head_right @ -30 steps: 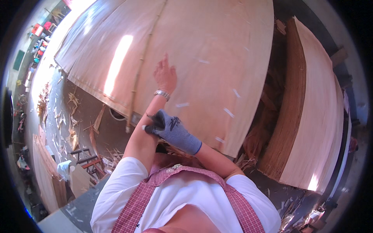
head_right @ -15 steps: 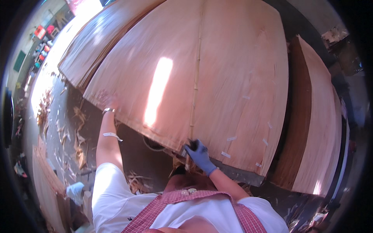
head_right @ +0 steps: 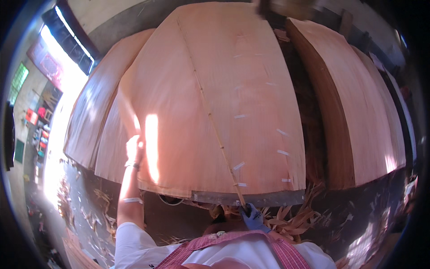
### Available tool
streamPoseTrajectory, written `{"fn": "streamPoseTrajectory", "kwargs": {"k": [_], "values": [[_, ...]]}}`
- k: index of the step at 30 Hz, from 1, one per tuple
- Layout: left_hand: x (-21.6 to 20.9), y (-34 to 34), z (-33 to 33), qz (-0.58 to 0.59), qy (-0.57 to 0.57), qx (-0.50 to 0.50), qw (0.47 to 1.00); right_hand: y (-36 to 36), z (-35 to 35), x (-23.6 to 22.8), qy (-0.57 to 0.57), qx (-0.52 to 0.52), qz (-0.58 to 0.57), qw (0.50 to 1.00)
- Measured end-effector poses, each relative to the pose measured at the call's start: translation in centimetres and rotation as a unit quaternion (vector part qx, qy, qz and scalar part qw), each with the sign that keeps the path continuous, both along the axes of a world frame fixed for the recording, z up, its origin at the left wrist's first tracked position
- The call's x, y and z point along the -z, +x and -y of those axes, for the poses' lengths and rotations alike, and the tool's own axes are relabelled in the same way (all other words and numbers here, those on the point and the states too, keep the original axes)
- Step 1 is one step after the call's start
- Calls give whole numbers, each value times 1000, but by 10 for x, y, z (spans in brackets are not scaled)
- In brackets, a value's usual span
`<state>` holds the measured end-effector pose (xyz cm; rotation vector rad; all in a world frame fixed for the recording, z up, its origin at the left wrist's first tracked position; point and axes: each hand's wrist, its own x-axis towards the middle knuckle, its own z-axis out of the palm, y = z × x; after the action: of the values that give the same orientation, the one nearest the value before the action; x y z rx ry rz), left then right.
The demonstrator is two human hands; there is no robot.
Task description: The person applies tape to wood veneer sheets, cuts them using a knife and a metal ruler, peels off excess strips, and stacks the prepared sheets on a table.
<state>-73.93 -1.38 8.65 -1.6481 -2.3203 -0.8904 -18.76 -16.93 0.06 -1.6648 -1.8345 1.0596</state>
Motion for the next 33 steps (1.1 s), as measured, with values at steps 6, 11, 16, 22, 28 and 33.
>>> {"fn": "streamPoseTrajectory", "kwargs": {"k": [6,11,16,22,28,33], "values": [[48,240,-135,-43,-248,203,946,-10,-46,13,-82,7,-162,983],[99,371,-191,-217,-262,336,878,-8,-72,-18,-87,49,-241,965],[67,509,-201,-31,-284,399,871,39,-111,-15,137,75,48,987],[67,486,-191,7,-225,382,896,31,-128,-37,-84,80,-273,955],[17,541,-188,154,-290,462,824,84,-104,-3,16,100,-265,959],[30,559,-185,169,-339,482,790,97,-108,-15,244,75,116,960]]}}
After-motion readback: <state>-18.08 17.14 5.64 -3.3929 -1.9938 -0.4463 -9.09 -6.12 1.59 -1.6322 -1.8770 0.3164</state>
